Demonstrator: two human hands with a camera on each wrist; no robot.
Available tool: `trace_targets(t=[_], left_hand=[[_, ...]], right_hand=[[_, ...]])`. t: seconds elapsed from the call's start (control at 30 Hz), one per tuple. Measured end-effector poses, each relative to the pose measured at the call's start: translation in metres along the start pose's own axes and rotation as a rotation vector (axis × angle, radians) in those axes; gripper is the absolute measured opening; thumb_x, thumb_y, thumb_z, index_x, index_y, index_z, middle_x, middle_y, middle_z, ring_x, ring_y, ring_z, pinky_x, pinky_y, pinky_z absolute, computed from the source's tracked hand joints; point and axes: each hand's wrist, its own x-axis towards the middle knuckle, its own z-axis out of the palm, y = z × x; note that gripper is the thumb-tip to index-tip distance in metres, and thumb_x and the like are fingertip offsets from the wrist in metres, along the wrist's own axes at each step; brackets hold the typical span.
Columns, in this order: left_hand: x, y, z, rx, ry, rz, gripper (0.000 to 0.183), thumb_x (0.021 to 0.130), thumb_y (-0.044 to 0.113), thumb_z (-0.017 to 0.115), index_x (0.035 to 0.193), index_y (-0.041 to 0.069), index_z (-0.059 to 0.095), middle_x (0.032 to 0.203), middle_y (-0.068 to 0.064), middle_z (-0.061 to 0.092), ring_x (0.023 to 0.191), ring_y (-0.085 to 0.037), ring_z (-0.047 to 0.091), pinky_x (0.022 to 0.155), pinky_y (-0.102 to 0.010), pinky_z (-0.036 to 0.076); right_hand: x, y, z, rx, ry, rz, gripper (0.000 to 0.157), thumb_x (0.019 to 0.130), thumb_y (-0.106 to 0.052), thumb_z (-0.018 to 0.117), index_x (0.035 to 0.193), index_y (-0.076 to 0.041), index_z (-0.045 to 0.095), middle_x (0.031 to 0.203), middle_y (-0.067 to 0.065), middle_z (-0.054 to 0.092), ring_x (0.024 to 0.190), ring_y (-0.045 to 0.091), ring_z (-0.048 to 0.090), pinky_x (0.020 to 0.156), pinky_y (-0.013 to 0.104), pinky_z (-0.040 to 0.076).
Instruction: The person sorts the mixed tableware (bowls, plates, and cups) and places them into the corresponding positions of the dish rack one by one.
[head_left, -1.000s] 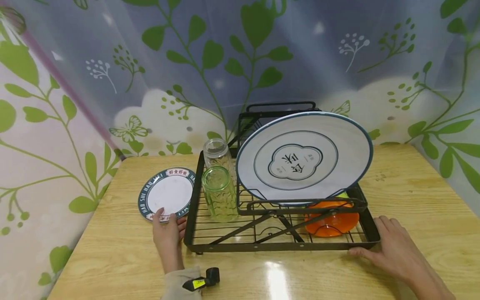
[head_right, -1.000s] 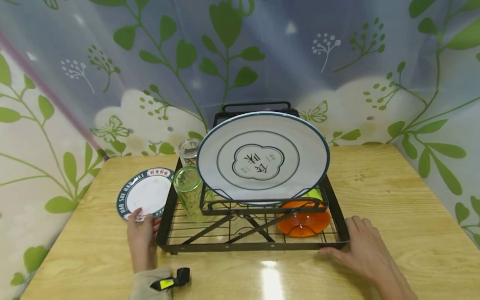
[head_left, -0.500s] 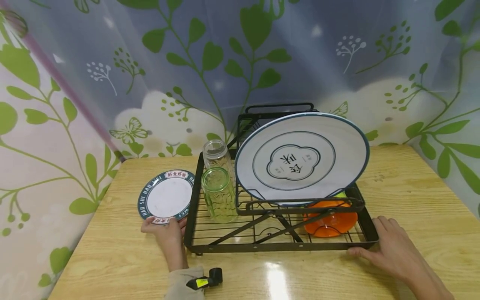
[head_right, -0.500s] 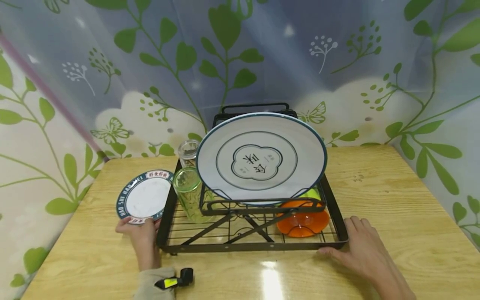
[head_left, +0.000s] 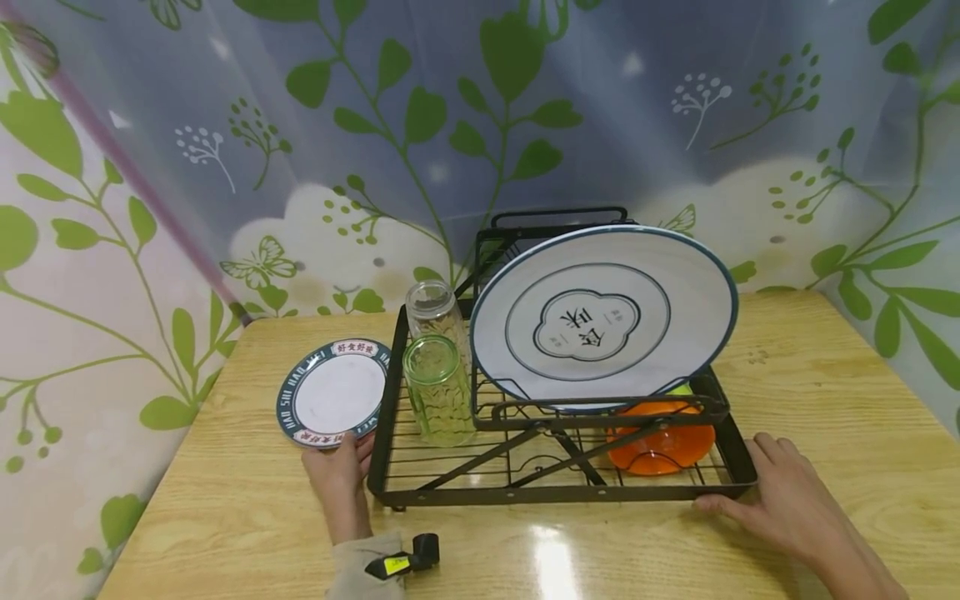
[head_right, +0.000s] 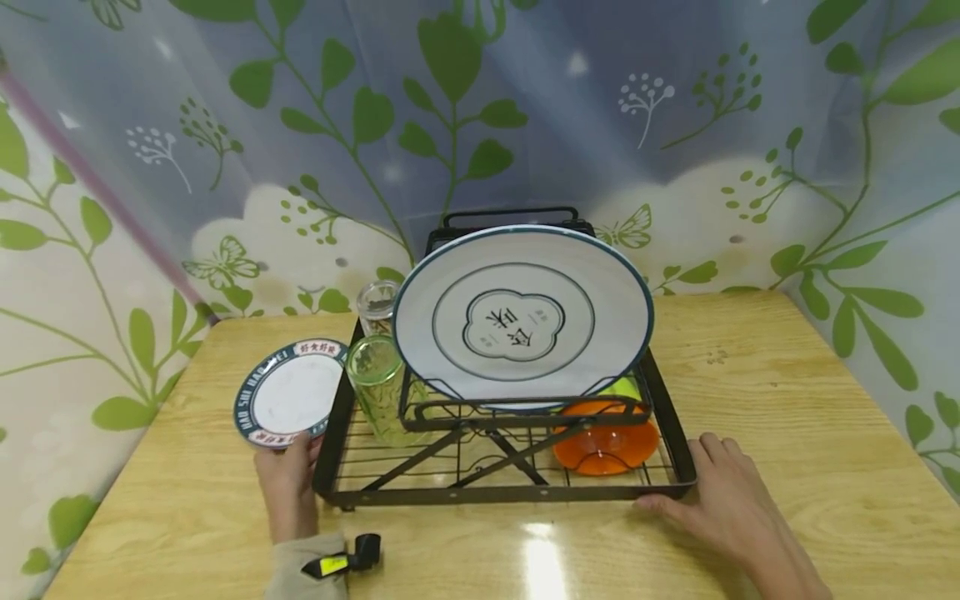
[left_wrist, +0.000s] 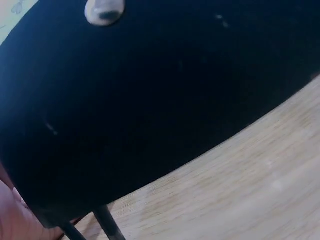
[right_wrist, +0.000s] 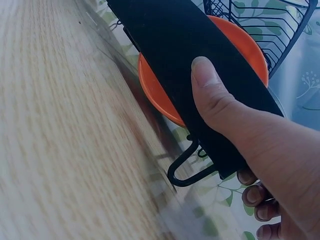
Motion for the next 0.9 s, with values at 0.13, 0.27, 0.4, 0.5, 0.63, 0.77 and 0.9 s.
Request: trace_targets(t=[0.13, 0.27, 0.4, 0.5, 0.63, 0.77, 0.9], left_hand=[[-0.0003, -0.0008, 0.0004, -0.014, -0.006, 0.023, 0.062, 0.089, -0.013, 0.040, 0.146, -0.002, 0.018, 0.089, -0.014, 0.064, 0.059, -0.011, 0.068, 0.062, -0.028, 0.056], [-0.0009, -0.0016, 0.0011, -0.039, -0.007, 0.010, 0.064, 0.088, -0.013, 0.037, 0.147, 0.000, 0.014, 0.103, -0.020, 0.056, 0.060, -0.010, 0.067, 0.065, -0.027, 0.056], [-0.0014, -0.0021, 0.0021, -0.053, -0.004, -0.013, 0.060, 0.090, -0.011, 0.037, 0.143, 0.001, 0.012, 0.105, -0.019, 0.052, 0.058, -0.008, 0.066, 0.064, -0.025, 0.056], [-0.0017, -0.0025, 0.0034, -0.066, -0.004, -0.011, 0.056, 0.091, -0.010, 0.036, 0.140, 0.001, 0.012, 0.104, -0.018, 0.050, 0.057, -0.007, 0.065, 0.062, -0.023, 0.055], [-0.0020, -0.0015, 0.0040, -0.111, -0.013, 0.009, 0.055, 0.093, -0.010, 0.034, 0.141, 0.002, 0.011, 0.104, -0.019, 0.049, 0.055, -0.008, 0.065, 0.060, -0.023, 0.055], [-0.0034, 0.0020, 0.0023, -0.201, -0.031, 0.026, 0.057, 0.094, -0.010, 0.033, 0.144, 0.004, 0.007, 0.111, -0.024, 0.047, 0.059, -0.013, 0.067, 0.063, -0.027, 0.056], [-0.0045, 0.0053, -0.0005, -0.259, -0.043, 0.025, 0.059, 0.095, -0.009, 0.033, 0.144, 0.006, 0.005, 0.118, -0.025, 0.046, 0.064, -0.017, 0.070, 0.068, -0.031, 0.057]], right_hand=[[-0.0002, -0.0001, -0.0012, -0.012, -0.021, 0.018, 0.098, 0.064, -0.061, 0.080, 0.114, 0.018, 0.052, 0.102, 0.028, 0.054, 0.089, 0.042, 0.051, 0.077, 0.057, 0.043], [-0.0004, -0.0002, -0.0017, -0.019, -0.032, 0.029, 0.099, 0.063, -0.062, 0.080, 0.114, 0.019, 0.052, 0.101, 0.028, 0.054, 0.089, 0.042, 0.051, 0.077, 0.056, 0.043], [0.0000, 0.0006, -0.0014, -0.023, -0.036, 0.029, 0.099, 0.064, -0.061, 0.081, 0.114, 0.019, 0.052, 0.103, 0.030, 0.054, 0.091, 0.044, 0.051, 0.078, 0.057, 0.043], [0.0002, 0.0015, -0.0010, -0.024, -0.039, 0.027, 0.100, 0.064, -0.061, 0.081, 0.115, 0.020, 0.052, 0.104, 0.032, 0.053, 0.092, 0.046, 0.051, 0.079, 0.058, 0.042], [0.0002, 0.0008, -0.0010, -0.022, -0.024, 0.019, 0.099, 0.063, -0.060, 0.081, 0.114, 0.019, 0.052, 0.104, 0.031, 0.054, 0.092, 0.045, 0.051, 0.079, 0.058, 0.043], [0.0001, -0.0006, -0.0013, -0.017, -0.028, 0.020, 0.098, 0.063, -0.061, 0.081, 0.114, 0.019, 0.053, 0.102, 0.029, 0.054, 0.090, 0.043, 0.051, 0.078, 0.057, 0.043], [0.0001, -0.0009, -0.0012, -0.013, -0.041, 0.029, 0.098, 0.064, -0.061, 0.080, 0.113, 0.019, 0.053, 0.103, 0.029, 0.054, 0.091, 0.043, 0.051, 0.078, 0.057, 0.043]])
